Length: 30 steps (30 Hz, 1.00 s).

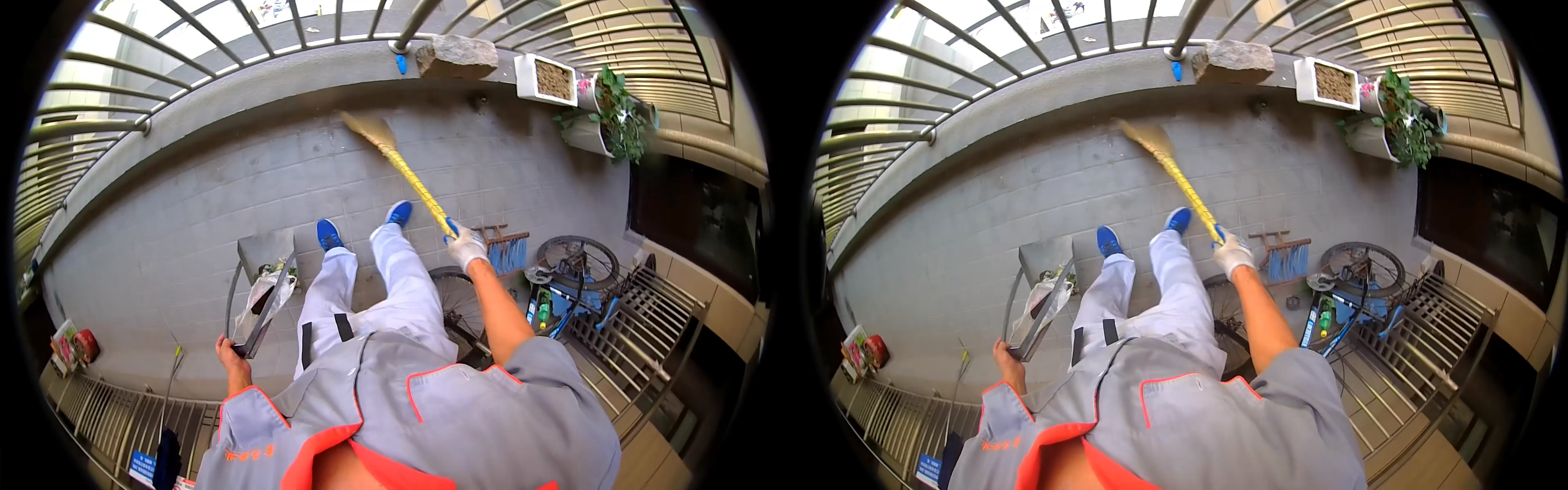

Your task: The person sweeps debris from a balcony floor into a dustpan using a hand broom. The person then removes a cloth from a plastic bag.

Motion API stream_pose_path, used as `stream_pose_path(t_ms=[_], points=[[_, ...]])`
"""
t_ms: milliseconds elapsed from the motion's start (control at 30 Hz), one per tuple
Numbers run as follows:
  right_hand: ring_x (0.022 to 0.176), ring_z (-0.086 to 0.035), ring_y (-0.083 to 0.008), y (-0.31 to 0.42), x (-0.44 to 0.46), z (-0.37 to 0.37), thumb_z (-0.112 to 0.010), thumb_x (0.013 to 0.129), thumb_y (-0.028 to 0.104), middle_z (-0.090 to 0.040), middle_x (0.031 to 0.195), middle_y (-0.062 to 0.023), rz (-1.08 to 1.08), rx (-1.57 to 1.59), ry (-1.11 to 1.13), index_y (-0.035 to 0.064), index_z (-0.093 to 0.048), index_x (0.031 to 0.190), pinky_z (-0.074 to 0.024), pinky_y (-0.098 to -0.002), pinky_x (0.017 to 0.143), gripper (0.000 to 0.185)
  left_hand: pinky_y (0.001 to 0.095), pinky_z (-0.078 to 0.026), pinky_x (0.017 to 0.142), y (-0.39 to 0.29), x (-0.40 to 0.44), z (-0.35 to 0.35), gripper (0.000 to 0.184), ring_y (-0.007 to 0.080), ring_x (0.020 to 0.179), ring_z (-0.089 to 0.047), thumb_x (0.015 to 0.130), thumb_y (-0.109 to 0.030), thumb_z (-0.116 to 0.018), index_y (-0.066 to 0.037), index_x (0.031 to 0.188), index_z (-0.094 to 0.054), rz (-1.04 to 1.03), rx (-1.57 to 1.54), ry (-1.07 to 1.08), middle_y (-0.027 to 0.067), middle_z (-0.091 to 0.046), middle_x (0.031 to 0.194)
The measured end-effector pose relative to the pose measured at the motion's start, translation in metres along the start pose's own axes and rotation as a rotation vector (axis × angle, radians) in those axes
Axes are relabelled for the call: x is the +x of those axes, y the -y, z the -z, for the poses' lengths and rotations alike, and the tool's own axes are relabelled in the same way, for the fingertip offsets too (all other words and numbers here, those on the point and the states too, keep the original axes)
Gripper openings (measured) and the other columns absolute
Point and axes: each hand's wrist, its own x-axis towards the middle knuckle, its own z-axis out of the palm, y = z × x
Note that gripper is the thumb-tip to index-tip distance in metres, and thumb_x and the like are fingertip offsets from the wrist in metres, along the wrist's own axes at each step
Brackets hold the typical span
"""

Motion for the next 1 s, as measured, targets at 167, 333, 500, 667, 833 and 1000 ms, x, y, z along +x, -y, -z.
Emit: stream_pose_path(t_ms=[167, 333, 500, 667, 833, 1000], points=[[0.110, -0.064, -0.0373, -0.135, 0.049, 0.024, -0.063, 0.088, 0.034, -0.065, 0.123, -0.0186, -0.169, 0.103, -0.175, 0.0226, -0.056, 0.138, -0.0505, -0.0443, 0.094, 0.052, 0.0283, -0.040, 0.063, -0.013, 0.003, -0.008, 0.047, 0.0129, 0.072, -0.046, 0.076, -0.006, -0.056, -0.008, 0.123, -0.055, -0.033, 0.017, -0.001, 0.0009, -0.049, 0.084], [0.088, -0.071, -0.0301, -0.255, 0.166, 0.056, -0.062, 0.090, 0.021, -0.071, 0.101, -0.0210, -0.397, 0.235, -0.304, 0.0199, -0.056, 0.139, -0.0556, -0.0404, 0.075, 0.049, 0.0286, -0.041, 0.064, -0.045, -0.018, -0.025, 0.046, 0.0129, 0.070, -0.046, 0.077, -0.006, -0.055, -0.009, 0.123, -0.054, -0.034, 0.056, -0.023, 0.0002, -0.049, 0.082], [0.044, -0.050, -0.0159, -0.246, 0.257, 0.112, -0.061, 0.092, 0.021, -0.052, 0.061, -0.0035, -0.518, 0.595, -0.268, 0.0242, -0.065, 0.127, -0.0401, -0.0377, 0.040, 0.036, 0.0288, -0.044, 0.065, -0.062, -0.034, -0.055, 0.046, 0.0118, 0.069, -0.049, 0.081, -0.007, -0.054, -0.009, 0.127, -0.051, -0.059, 0.035, 0.007, -0.0007, -0.050, 0.077], [0.072, -0.069, -0.0289, -0.245, 0.259, 0.137, -0.062, 0.090, 0.020, -0.072, 0.089, -0.0154, -0.136, -0.181, -0.189, 0.0231, -0.062, 0.131, -0.0545, -0.0432, 0.064, 0.041, 0.0285, -0.044, 0.067, -0.074, -0.048, -0.090, 0.046, 0.0116, 0.069, -0.050, 0.085, -0.009, -0.054, -0.007, 0.131, -0.049, -0.103, 0.040, 0.090, -0.0008, -0.051, 0.075], [0.117, -0.060, -0.0370, -0.251, 0.155, 0.174, -0.064, 0.087, 0.023, -0.063, 0.127, -0.0169, -0.198, -0.053, -0.137, 0.0225, -0.055, 0.138, -0.0491, -0.0434, 0.097, 0.052, 0.0283, -0.044, 0.066, -0.082, -0.056, -0.124, 0.048, 0.0119, 0.068, -0.050, 0.084, -0.005, -0.052, -0.007, 0.132, -0.047, -0.097, 0.027, 0.147, 0.0003, -0.051, 0.076], [0.060, -0.064, -0.0228, -0.264, 0.204, 0.118, -0.062, 0.090, 0.019, -0.069, 0.078, -0.0143, -0.295, 0.242, -0.262, 0.0224, -0.058, 0.136, -0.0539, -0.0401, 0.057, 0.046, 0.0286, -0.045, 0.065, -0.090, -0.069, -0.166, 0.048, 0.0132, 0.067, -0.050, 0.082, -0.004, -0.052, -0.006, 0.130, -0.048, -0.100, -0.005, 0.129, 0.0011, -0.051, 0.076]])
